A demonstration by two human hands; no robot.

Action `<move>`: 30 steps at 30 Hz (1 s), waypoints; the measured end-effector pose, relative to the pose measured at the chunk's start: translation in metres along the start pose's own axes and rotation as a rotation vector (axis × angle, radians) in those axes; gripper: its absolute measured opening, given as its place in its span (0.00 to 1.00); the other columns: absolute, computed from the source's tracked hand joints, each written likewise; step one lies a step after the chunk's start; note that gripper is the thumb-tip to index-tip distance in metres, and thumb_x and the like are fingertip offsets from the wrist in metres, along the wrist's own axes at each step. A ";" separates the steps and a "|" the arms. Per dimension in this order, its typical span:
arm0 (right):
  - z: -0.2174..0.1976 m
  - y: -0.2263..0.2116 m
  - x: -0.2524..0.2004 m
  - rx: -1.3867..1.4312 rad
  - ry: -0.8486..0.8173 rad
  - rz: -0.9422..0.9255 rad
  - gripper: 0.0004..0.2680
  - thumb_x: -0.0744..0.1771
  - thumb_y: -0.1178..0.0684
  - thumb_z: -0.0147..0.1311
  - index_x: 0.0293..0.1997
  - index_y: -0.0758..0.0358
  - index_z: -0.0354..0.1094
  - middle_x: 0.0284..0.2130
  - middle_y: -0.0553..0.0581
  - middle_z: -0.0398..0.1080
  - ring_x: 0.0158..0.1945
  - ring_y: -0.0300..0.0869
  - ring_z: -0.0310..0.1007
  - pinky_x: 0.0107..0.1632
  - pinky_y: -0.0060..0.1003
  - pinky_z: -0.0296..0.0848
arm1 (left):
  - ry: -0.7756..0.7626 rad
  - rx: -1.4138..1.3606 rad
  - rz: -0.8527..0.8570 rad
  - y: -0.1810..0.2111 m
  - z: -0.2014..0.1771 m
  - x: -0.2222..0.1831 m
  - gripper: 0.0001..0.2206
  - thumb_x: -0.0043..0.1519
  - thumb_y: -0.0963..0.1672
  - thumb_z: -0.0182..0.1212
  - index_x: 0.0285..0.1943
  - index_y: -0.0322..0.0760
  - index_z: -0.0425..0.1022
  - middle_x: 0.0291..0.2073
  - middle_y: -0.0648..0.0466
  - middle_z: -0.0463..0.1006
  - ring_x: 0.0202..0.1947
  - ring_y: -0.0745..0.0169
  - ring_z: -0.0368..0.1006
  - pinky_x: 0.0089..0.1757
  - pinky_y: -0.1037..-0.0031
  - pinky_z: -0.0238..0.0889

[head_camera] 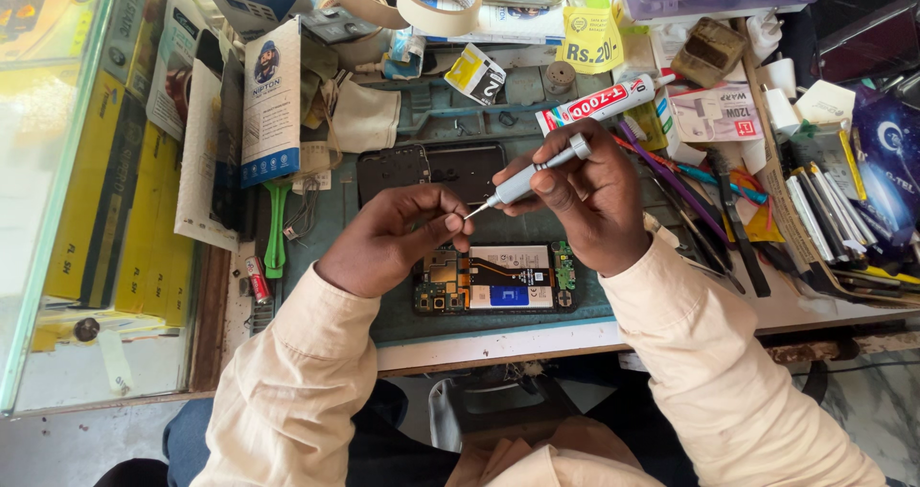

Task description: The person works on a disassembled mobile phone motherboard, using a precision screwdriver to adjust components and a small brush to clean the surface. The person handles the motherboard and a black plastic frame, applying adhesive and manipulating small parts on a cluttered workbench.

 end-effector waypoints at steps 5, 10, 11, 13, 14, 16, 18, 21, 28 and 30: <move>-0.001 0.000 0.000 -0.010 -0.003 0.005 0.10 0.73 0.50 0.55 0.55 0.60 0.58 0.46 0.64 0.75 0.52 0.46 0.80 0.51 0.39 0.84 | -0.026 -0.030 0.017 -0.002 0.002 0.000 0.04 0.70 0.39 0.55 0.45 0.30 0.74 0.37 0.57 0.76 0.41 0.71 0.73 0.46 0.75 0.67; -0.002 0.004 0.000 -0.019 -0.013 0.028 0.10 0.73 0.51 0.55 0.54 0.60 0.59 0.44 0.63 0.76 0.51 0.46 0.81 0.49 0.38 0.84 | -0.005 0.127 -0.001 0.005 0.003 -0.001 0.04 0.67 0.40 0.57 0.43 0.30 0.75 0.32 0.57 0.77 0.38 0.72 0.72 0.44 0.76 0.67; -0.002 0.004 0.000 -0.026 -0.018 0.029 0.09 0.73 0.51 0.55 0.54 0.60 0.59 0.44 0.63 0.76 0.51 0.46 0.81 0.49 0.38 0.85 | 0.001 0.153 0.011 0.007 0.004 0.000 0.05 0.67 0.40 0.58 0.42 0.30 0.75 0.31 0.57 0.77 0.37 0.73 0.72 0.42 0.76 0.67; -0.001 0.006 0.000 -0.033 -0.019 0.028 0.10 0.72 0.52 0.55 0.55 0.61 0.59 0.44 0.62 0.76 0.50 0.45 0.81 0.49 0.37 0.84 | 0.013 0.204 0.034 0.012 0.005 -0.001 0.05 0.66 0.41 0.61 0.41 0.29 0.76 0.30 0.58 0.77 0.36 0.74 0.71 0.40 0.77 0.66; -0.001 0.007 -0.001 -0.038 -0.019 0.028 0.10 0.72 0.53 0.55 0.55 0.62 0.59 0.44 0.61 0.76 0.50 0.45 0.81 0.49 0.36 0.84 | 0.037 0.217 -0.010 0.011 0.005 -0.001 0.05 0.65 0.41 0.61 0.40 0.29 0.77 0.29 0.58 0.77 0.33 0.75 0.70 0.37 0.78 0.65; 0.000 0.009 -0.003 -0.053 -0.031 0.038 0.10 0.72 0.55 0.56 0.57 0.63 0.59 0.44 0.61 0.75 0.51 0.45 0.80 0.49 0.37 0.84 | 0.084 0.242 -0.099 0.009 0.006 -0.001 0.05 0.62 0.41 0.63 0.39 0.29 0.78 0.25 0.59 0.76 0.27 0.76 0.67 0.29 0.78 0.64; 0.001 0.009 -0.003 -0.053 -0.047 0.044 0.13 0.72 0.56 0.57 0.61 0.64 0.59 0.45 0.61 0.75 0.52 0.44 0.80 0.51 0.38 0.84 | 0.084 0.180 -0.131 0.010 0.010 -0.002 0.05 0.63 0.40 0.62 0.39 0.28 0.78 0.23 0.59 0.74 0.23 0.76 0.64 0.26 0.76 0.59; 0.004 0.005 -0.003 -0.055 -0.075 0.054 0.17 0.70 0.58 0.59 0.66 0.64 0.56 0.46 0.61 0.74 0.53 0.43 0.79 0.53 0.36 0.82 | 0.097 0.240 -0.116 0.018 0.012 -0.004 0.05 0.61 0.40 0.63 0.38 0.29 0.80 0.20 0.58 0.72 0.21 0.76 0.63 0.24 0.76 0.58; 0.007 -0.017 0.000 -0.211 -0.089 0.059 0.23 0.69 0.60 0.62 0.70 0.63 0.53 0.45 0.60 0.78 0.50 0.39 0.79 0.53 0.31 0.79 | 0.110 0.402 -0.020 0.033 0.014 0.000 0.06 0.58 0.39 0.62 0.39 0.32 0.83 0.22 0.54 0.79 0.21 0.76 0.69 0.26 0.76 0.65; 0.007 -0.023 0.000 -0.221 -0.074 0.037 0.23 0.69 0.60 0.62 0.71 0.63 0.53 0.45 0.60 0.77 0.51 0.39 0.79 0.53 0.31 0.79 | 0.106 0.408 0.039 0.037 0.014 0.000 0.08 0.57 0.39 0.62 0.43 0.33 0.83 0.26 0.55 0.82 0.23 0.74 0.69 0.28 0.75 0.66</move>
Point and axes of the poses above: each hand's wrist, its own x-axis towards the middle knuckle, its own z-axis out of the palm, y = z × x, the point moved 5 cm from there along x, towards the middle knuckle
